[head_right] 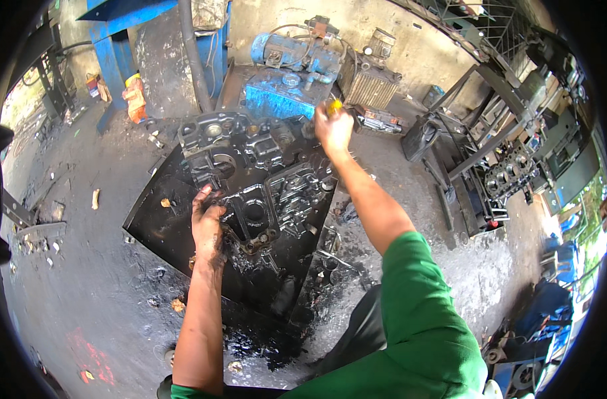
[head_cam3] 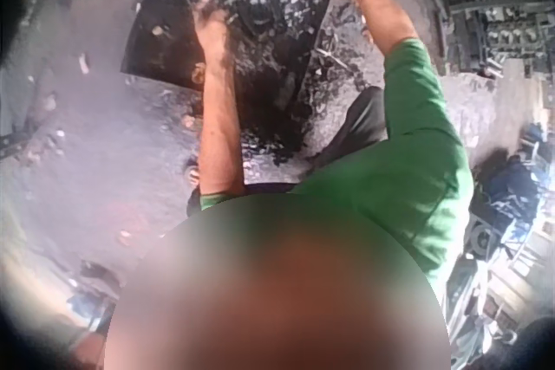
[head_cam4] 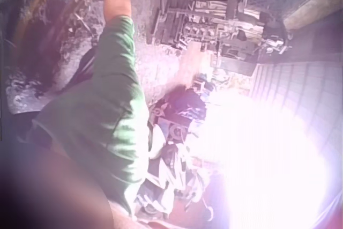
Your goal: The person uses a yellow-handled scraper to remove grime from a large black engine part. They repeatedly scrape and wipe the surface, focusing on different areas of the part.
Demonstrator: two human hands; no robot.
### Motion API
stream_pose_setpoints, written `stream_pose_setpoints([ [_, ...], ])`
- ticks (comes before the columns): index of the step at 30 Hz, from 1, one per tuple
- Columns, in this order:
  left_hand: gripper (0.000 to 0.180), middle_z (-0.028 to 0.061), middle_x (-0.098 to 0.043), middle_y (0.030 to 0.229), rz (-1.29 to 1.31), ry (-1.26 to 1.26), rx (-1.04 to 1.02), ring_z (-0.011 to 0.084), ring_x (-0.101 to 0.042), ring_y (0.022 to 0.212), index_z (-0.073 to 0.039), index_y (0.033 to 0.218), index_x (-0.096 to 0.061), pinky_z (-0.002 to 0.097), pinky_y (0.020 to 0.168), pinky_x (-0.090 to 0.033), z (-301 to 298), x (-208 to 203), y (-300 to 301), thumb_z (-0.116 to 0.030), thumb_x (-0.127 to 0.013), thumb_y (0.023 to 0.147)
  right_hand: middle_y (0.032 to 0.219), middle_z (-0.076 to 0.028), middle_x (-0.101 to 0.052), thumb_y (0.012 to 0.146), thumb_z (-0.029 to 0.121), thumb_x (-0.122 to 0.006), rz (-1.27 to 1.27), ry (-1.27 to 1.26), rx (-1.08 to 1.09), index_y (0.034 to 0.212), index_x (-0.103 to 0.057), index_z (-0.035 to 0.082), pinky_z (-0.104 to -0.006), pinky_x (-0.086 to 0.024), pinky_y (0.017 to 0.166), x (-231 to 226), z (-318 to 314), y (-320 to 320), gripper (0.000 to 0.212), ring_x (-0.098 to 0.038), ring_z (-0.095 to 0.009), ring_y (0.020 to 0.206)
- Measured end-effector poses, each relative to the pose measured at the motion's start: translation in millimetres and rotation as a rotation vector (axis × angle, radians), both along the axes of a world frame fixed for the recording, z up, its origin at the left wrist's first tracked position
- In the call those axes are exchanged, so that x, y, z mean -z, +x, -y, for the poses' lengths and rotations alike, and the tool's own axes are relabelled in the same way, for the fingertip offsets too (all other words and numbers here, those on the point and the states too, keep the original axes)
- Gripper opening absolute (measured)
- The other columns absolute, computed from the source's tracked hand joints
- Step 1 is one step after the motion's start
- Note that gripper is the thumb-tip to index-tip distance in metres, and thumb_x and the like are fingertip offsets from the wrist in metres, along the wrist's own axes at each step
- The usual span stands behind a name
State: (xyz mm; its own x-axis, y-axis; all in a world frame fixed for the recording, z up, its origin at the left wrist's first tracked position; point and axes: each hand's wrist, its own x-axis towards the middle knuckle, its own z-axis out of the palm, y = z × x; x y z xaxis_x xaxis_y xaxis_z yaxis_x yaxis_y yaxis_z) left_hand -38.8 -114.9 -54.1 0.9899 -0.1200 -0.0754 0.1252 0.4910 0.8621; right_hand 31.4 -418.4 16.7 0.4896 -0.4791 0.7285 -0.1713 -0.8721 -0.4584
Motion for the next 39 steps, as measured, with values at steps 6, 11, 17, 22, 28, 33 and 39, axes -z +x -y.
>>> stream_pose_setpoints([
  [6,0.048,0.0076,-0.056,0.117,-0.077,-0.069,0.014,0.0172,-0.053,0.106,-0.007,0.127,-0.052,0.0296,0.093,-0.043,0.0,-5.1,-2.2,0.007,-0.047,0.082,0.068,-0.022,-0.067,0.087,0.039,-0.062,-0.099,0.019,-0.071,0.076,-0.069,-0.003,-0.0421,-0.054,0.061,-9.6,26.0,21.4,0.043,-0.07,-0.033,0.066],
  [11,0.048,0.008,-0.056,0.117,-0.03,-0.056,0.009,0.0173,-0.053,0.106,-0.006,0.128,-0.052,0.0294,0.093,-0.043,0.9,-4.0,-2.8,0.007,-0.047,0.082,0.068,-0.007,-0.067,0.091,0.018,-0.061,-0.062,0.366,-0.25,0.081,-0.067,0.0,-0.0293,-0.047,0.055,4.6,30.6,-22.3,0.022,-0.063,-0.012,0.06],
  [17,0.048,0.0087,-0.056,0.117,-0.007,-0.003,0.004,0.0174,-0.054,0.105,-0.005,0.127,-0.052,0.0295,0.093,-0.044,-0.6,-5.8,-1.9,0.007,-0.047,0.082,0.066,-0.024,-0.065,0.09,0.041,-0.057,0.003,-0.103,-0.081,0.072,-0.069,-0.003,-0.0465,-0.054,0.072,-1.3,16.2,35.6,0.049,-0.068,-0.041,0.069],
  [22,0.048,0.008,-0.057,0.115,-0.025,-0.039,0.002,0.0174,-0.055,0.103,-0.005,0.127,-0.052,0.0298,0.092,-0.045,-0.5,-4.9,-3.3,0.008,-0.048,0.081,0.077,-0.013,-0.069,0.091,0.035,-0.067,-0.315,0.549,-0.235,0.092,-0.071,0.003,-0.0381,-0.055,0.071,-8.6,27.1,30.6,0.032,-0.068,-0.029,0.067],
  [28,0.048,0.008,-0.058,0.114,-0.017,-0.038,-0.01,0.0174,-0.055,0.103,-0.006,0.127,-0.053,0.0295,0.091,-0.044,1.3,3.4,1.5,0.007,-0.049,0.081,0.098,-0.011,-0.072,0.087,0.04,-0.069,-0.542,-0.139,-0.387,0.097,-0.073,0.01,-0.0408,-0.053,0.085,-17.4,36.9,5.0,0.031,-0.067,-0.031,0.091],
  [33,0.052,0.0115,-0.06,0.118,-0.02,-0.047,-0.002,0.0201,-0.057,0.104,-0.004,0.13,-0.051,0.0306,0.092,-0.046,0.5,6.0,2.3,0.008,-0.049,0.079,0.109,-0.018,-0.067,0.087,0.048,-0.064,-0.738,-0.237,-0.395,0.103,-0.071,0.009,-0.0447,-0.052,0.088,-31.0,28.1,20.7,0.043,-0.065,-0.036,0.101],
  [39,0.047,0.008,-0.057,0.115,-0.039,-0.095,0.002,0.0173,-0.055,0.103,-0.006,0.125,-0.052,0.0295,0.092,-0.045,1.6,-1.6,-1.1,0.009,-0.048,0.08,0.101,-0.023,-0.068,0.086,0.045,-0.067,-0.781,-0.425,-0.149,0.105,-0.063,-0.001,-0.0467,-0.053,0.088,-39.7,13.1,23.3,0.05,-0.066,-0.039,0.098],
])
